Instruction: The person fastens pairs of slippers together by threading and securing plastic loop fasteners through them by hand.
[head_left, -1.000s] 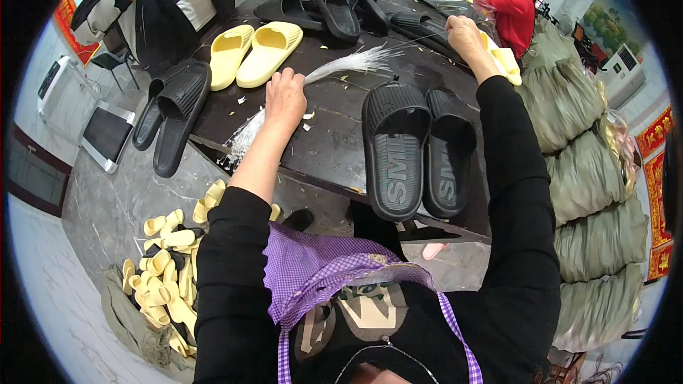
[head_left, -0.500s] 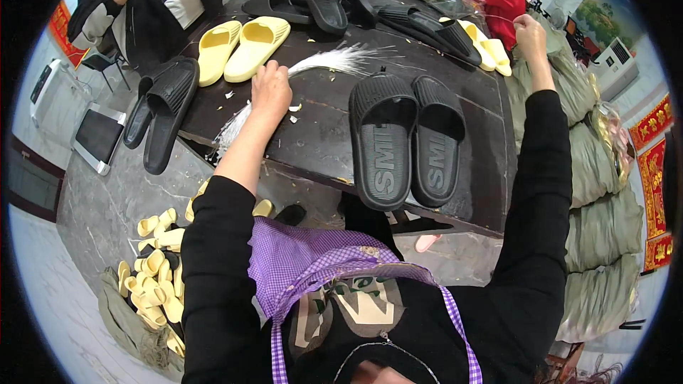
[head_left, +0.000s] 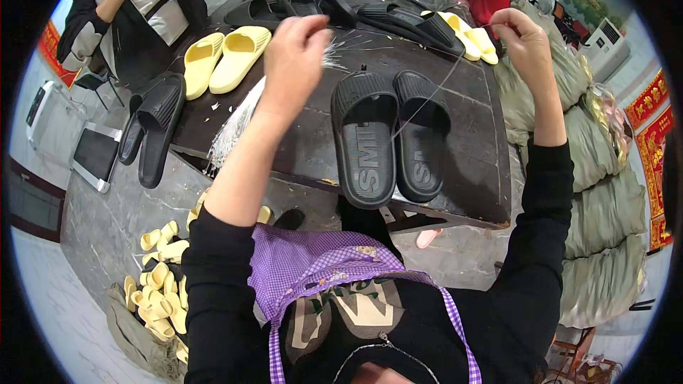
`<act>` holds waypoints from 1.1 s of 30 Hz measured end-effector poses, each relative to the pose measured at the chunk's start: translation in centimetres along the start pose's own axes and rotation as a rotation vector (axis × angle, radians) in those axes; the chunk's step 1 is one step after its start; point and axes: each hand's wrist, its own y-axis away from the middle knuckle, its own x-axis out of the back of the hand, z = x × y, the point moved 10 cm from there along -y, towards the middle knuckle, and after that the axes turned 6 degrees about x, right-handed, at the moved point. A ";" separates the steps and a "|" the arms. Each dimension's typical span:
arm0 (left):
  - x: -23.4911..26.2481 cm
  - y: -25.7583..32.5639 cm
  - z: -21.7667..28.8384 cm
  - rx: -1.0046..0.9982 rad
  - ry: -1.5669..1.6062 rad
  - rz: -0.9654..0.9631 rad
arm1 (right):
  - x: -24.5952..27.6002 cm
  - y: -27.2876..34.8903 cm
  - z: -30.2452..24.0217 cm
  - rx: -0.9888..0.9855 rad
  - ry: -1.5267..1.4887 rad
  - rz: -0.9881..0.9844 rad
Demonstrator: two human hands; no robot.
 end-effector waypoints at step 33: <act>-16.9 20.9 1.9 1.626 1.238 -0.768 | -8.8 9.4 6.8 -0.302 -0.481 -0.407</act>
